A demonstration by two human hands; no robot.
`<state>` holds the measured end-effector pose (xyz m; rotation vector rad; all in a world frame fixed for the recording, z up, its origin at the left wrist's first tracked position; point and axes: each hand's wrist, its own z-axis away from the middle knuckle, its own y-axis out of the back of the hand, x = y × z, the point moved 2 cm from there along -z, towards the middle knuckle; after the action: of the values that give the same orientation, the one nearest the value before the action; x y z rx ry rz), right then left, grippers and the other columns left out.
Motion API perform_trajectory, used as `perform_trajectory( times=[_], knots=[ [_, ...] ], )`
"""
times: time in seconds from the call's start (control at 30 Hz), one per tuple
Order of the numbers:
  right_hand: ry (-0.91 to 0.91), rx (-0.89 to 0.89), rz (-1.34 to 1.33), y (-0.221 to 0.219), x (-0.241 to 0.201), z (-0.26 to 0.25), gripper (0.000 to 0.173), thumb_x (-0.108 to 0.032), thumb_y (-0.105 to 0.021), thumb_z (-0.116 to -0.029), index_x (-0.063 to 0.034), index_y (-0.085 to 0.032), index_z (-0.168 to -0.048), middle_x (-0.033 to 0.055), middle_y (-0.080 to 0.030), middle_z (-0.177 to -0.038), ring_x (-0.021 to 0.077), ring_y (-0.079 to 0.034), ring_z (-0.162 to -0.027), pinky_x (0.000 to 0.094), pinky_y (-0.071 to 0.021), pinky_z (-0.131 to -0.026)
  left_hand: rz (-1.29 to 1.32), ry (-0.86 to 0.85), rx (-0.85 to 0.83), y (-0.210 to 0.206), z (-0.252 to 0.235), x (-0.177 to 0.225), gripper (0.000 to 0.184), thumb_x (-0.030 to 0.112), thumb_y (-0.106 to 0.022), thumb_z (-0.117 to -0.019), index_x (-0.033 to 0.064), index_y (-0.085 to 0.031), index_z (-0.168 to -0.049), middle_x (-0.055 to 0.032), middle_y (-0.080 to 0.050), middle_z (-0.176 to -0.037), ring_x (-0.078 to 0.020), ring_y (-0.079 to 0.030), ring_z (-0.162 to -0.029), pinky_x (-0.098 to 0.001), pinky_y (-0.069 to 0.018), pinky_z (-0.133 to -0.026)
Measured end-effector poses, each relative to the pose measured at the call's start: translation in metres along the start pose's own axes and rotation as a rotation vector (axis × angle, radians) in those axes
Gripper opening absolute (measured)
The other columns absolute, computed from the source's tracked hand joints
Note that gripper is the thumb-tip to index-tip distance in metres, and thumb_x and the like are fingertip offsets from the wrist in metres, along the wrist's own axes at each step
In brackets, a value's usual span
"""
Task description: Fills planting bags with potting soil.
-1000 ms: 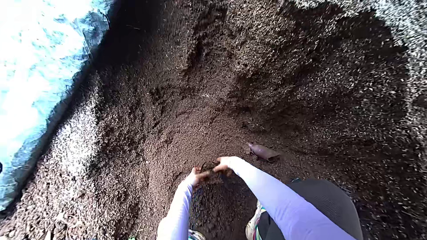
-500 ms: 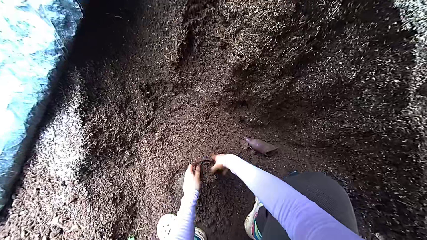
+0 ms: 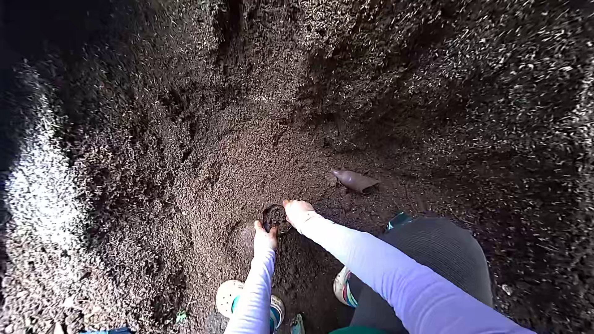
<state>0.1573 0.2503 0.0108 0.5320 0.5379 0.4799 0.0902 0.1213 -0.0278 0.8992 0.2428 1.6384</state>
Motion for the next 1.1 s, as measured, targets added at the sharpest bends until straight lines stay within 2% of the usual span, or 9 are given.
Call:
perform_trajectory(
  times=[0.13, 0.2, 0.3, 0.43, 0.53, 0.63, 0.8, 0.97, 1.1],
  knots=[
    [0.149, -0.217, 0.005, 0.031, 0.009, -0.005, 0.05, -0.028, -0.061, -0.1036, 0.0045, -0.054, -0.141, 0.0303, -0.058, -0.138, 0.044, -0.056, -0.13, 0.0621, -0.0441, -0.106, -0.182, -0.029, 0.021, 0.008, 0.016, -0.002, 0.07, 0.03, -0.054, -0.1069, 0.0044, -0.02, -0.163, -0.0277, -0.051, -0.149, -0.0398, -0.054, -0.137, -0.0543, -0.0426, -0.113],
    [0.207, -0.237, -0.088, 0.052, 0.018, -0.017, 0.052, -0.037, -0.058, -0.1055, 0.0008, -0.057, -0.141, 0.0277, -0.059, -0.138, 0.0414, -0.058, -0.129, 0.0608, -0.0439, -0.107, -0.216, -0.227, 0.151, 0.014, 0.026, -0.006, 0.063, 0.027, -0.054, -0.1045, 0.0006, -0.034, -0.157, -0.03, -0.046, -0.15, -0.0436, -0.049, -0.138, -0.0541, -0.0409, -0.114],
    [0.225, -0.076, -0.119, 0.054, 0.035, -0.077, 0.047, -0.019, -0.047, -0.1076, -0.0106, -0.047, -0.154, 0.0239, -0.05, -0.152, 0.0407, -0.047, -0.143, 0.0607, -0.0354, -0.117, -0.385, -0.681, 0.37, 0.012, 0.032, -0.009, 0.041, 0.03, -0.064, -0.09, 0.0021, -0.07, -0.12, -0.0274, -0.064, -0.124, -0.0492, -0.06, -0.116, -0.0615, -0.0488, -0.096],
    [0.2, 0.023, -0.065, -0.017, 0.07, -0.134, 0.072, -0.007, -0.079, -0.0843, -0.0257, -0.056, -0.149, 0.0143, -0.022, -0.17, 0.0492, -0.013, -0.155, 0.0782, -0.0208, -0.114, -0.543, -0.797, 0.239, -0.007, 0.043, -0.009, 0.028, 0.031, -0.079, -0.0864, 0.0159, -0.079, -0.109, -0.0169, -0.07, -0.12, -0.0468, -0.061, -0.116, -0.0633, -0.0504, -0.089],
    [0.091, -0.067, 0.041, -0.04, 0.072, -0.12, 0.059, -0.004, -0.056, -0.1009, -0.034, -0.052, -0.151, 0.0056, -0.016, -0.173, 0.0507, -0.004, -0.156, 0.0844, -0.0178, -0.11, -0.417, -0.919, 0.324, -0.004, 0.047, -0.015, 0.015, 0.024, -0.074, -0.0866, 0.0225, -0.082, -0.099, -0.0098, -0.073, -0.109, -0.0413, -0.064, -0.105, -0.0582, -0.0512, -0.083],
    [-0.033, -0.064, -0.181, -0.043, 0.085, -0.11, 0.058, -0.005, -0.062, -0.0974, -0.0278, -0.054, -0.151, 0.0118, -0.024, -0.17, 0.0488, -0.02, -0.154, 0.0698, -0.0288, -0.117, -0.222, -0.797, 0.419, 0.017, 0.037, -0.018, 0.02, 0.021, -0.066, -0.0888, 0.0135, -0.08, -0.102, -0.0128, -0.073, -0.111, -0.0402, -0.064, -0.108, -0.0584, -0.0487, -0.094],
    [0.111, -0.087, -0.255, 0.006, 0.081, -0.077, 0.072, -0.012, -0.079, -0.0883, -0.0058, -0.045, -0.152, 0.0268, -0.047, -0.153, 0.0401, -0.045, -0.143, 0.0603, -0.0344, -0.118, 0.064, -0.287, 0.155, 0.042, 0.02, -0.022, 0.039, 0.02, -0.057, -0.1031, -0.0007, -0.057, -0.136, -0.0215, -0.063, -0.129, -0.0326, -0.064, -0.115, -0.0486, -0.0511, -0.101],
    [0.345, 0.087, -0.589, 0.033, 0.016, -0.001, 0.063, -0.008, -0.077, -0.0868, -0.0017, -0.052, -0.144, 0.0224, -0.042, -0.157, 0.0302, -0.042, -0.146, 0.0469, -0.0364, -0.12, 0.221, -0.088, -0.073, 0.022, 0.013, -0.024, 0.054, 0.045, -0.034, -0.1125, 0.0003, -0.054, -0.136, -0.0214, -0.07, -0.108, -0.0346, -0.069, -0.1, -0.0544, -0.0528, -0.093],
    [0.389, 0.133, -0.579, 0.017, -0.009, 0.021, 0.053, -0.017, -0.074, -0.0926, 0.0001, -0.055, -0.139, 0.0224, -0.05, -0.149, 0.0291, -0.049, -0.139, 0.0427, -0.04, -0.117, 0.254, -0.086, -0.108, 0.027, 0.021, -0.017, 0.057, 0.045, -0.028, -0.1131, 0.0008, -0.049, -0.143, -0.025, -0.068, -0.12, -0.0385, -0.066, -0.115, -0.0575, -0.0488, -0.102]
  ],
)
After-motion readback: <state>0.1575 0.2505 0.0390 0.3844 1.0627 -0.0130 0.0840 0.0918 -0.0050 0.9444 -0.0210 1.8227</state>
